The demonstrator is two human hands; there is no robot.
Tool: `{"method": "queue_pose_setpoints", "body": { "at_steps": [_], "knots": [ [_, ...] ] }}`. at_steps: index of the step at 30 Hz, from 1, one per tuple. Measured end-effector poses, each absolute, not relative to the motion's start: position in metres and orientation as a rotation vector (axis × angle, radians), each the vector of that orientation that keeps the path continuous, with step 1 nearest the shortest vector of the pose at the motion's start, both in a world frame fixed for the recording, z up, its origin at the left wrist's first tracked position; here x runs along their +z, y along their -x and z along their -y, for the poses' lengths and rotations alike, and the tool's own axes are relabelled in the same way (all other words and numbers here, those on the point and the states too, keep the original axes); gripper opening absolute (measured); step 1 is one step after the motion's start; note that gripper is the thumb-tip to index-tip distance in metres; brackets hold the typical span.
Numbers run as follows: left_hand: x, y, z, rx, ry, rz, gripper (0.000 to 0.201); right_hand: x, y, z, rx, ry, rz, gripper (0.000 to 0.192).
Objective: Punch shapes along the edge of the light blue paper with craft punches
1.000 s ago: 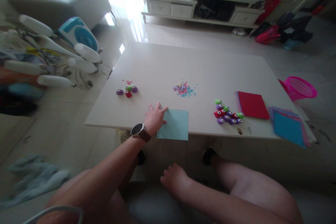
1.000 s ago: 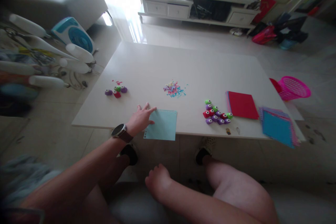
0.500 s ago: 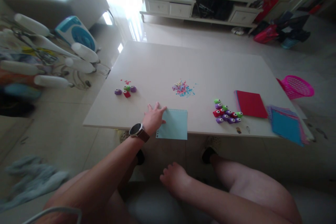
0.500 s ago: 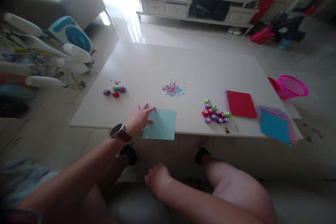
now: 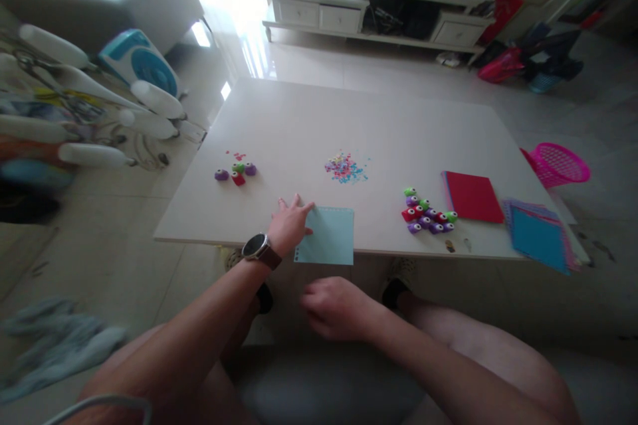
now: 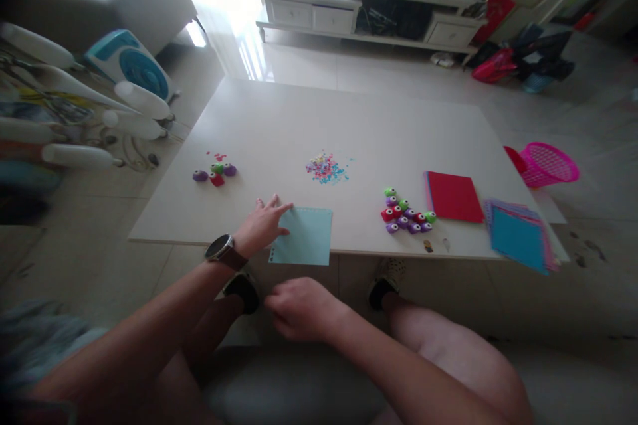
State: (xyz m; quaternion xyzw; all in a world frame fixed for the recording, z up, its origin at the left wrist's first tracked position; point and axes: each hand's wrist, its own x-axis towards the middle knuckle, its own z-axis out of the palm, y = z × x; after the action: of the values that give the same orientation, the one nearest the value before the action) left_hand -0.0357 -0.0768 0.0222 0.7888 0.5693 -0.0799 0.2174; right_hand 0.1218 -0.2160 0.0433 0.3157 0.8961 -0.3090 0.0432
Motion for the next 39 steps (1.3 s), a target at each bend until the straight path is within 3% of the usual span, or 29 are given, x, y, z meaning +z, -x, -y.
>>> {"method": "queue_pose_setpoints", "body": {
  "at_steps": [7,13,18,23,30,39],
  "knots": [
    [0.023,0.035,0.077,-0.227,-2.201,-1.579,0.075,0.055,-0.176,0.167,-0.656,-1.883,-2.489,0.011],
    [0.024,0.035,0.076,-0.246,-2.185,-1.574,0.073,0.062,-0.22,0.144,-0.441,-2.239,-2.061,0.025],
    [0.025,0.035,0.076,-0.232,-2.2,-1.57,0.073,0.07,-0.239,0.144,-0.266,-2.287,-1.684,0.043],
    [0.027,0.034,0.077,-0.254,-2.196,-1.575,0.073,0.066,-0.245,0.145,-0.418,-2.236,-1.591,0.048],
    [0.031,0.039,0.071,-0.246,-2.16,-1.544,0.078,0.059,-0.237,0.142,-0.47,-2.138,-1.893,0.041],
    [0.016,0.027,0.072,0.009,-2.202,-1.515,0.062,0.055,-0.242,0.143,-0.631,-2.07,-1.995,0.04]
  ]
}}
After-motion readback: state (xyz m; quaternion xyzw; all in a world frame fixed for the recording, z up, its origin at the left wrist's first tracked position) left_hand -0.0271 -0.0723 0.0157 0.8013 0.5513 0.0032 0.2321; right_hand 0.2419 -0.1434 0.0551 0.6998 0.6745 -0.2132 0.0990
